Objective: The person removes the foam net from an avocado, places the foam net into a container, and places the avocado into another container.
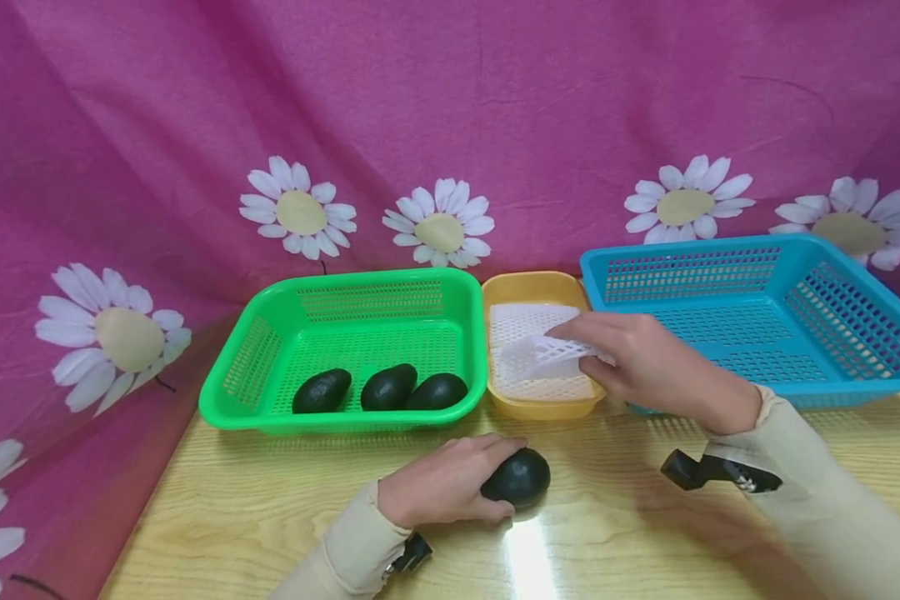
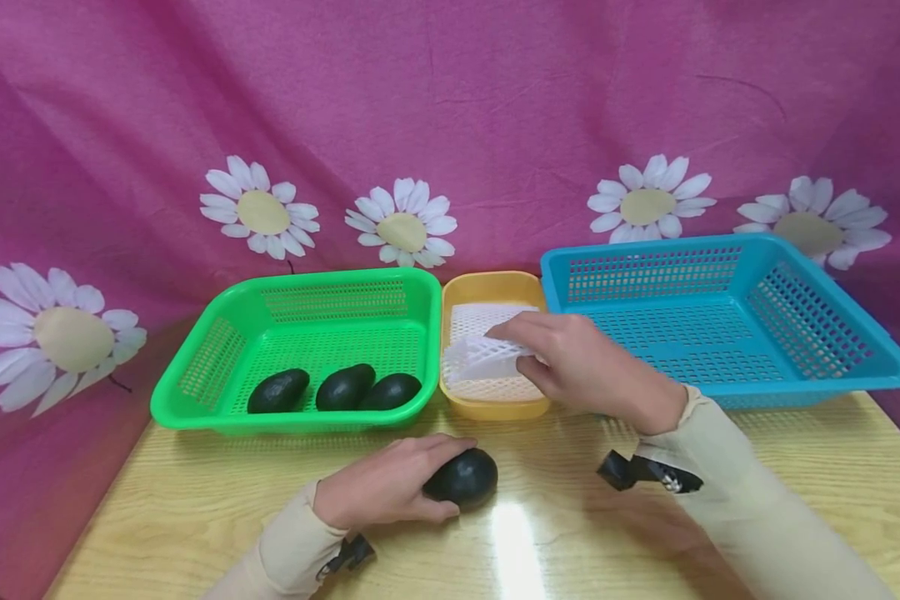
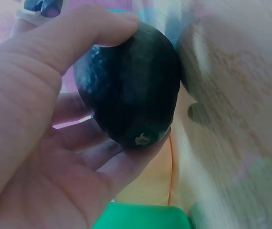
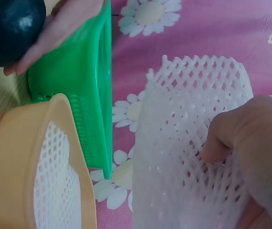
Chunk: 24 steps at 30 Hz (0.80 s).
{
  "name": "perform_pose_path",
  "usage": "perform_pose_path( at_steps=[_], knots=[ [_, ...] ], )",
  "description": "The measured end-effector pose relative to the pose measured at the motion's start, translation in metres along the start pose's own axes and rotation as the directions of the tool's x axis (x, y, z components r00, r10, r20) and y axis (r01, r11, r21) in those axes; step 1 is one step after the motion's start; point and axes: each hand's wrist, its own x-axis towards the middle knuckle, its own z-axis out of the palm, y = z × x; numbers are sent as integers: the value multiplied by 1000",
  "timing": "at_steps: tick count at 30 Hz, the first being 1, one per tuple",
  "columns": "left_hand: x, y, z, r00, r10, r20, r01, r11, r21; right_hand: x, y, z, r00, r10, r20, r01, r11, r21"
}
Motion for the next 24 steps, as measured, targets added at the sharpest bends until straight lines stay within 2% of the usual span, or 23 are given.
perform_pose_path(
  at_steps=[7, 13, 17, 20, 24],
  knots=[
    [-1, 0, -1, 1000, -1, 3, 1, 1000, 1, 12, 7, 2, 984, 147, 100, -145, 989, -23],
    [-2, 0, 0, 1000, -6, 3, 6, 1000, 11, 22, 17, 11, 966, 224, 131, -219, 974, -54],
    [-2, 0, 1, 1000, -1, -4, 1, 1000, 22, 28, 24, 18, 946, 282, 160, -274, 959, -70],
    [-2, 1, 1, 1000, -1, -8, 2, 1000, 29, 33, 29, 24, 938, 298, 177, -289, 954, -79],
    [-1, 1, 0, 1000, -3, -8, 3, 999, 32, 38, 36, 31, 941, 283, 188, -273, 959, -80]
  ],
)
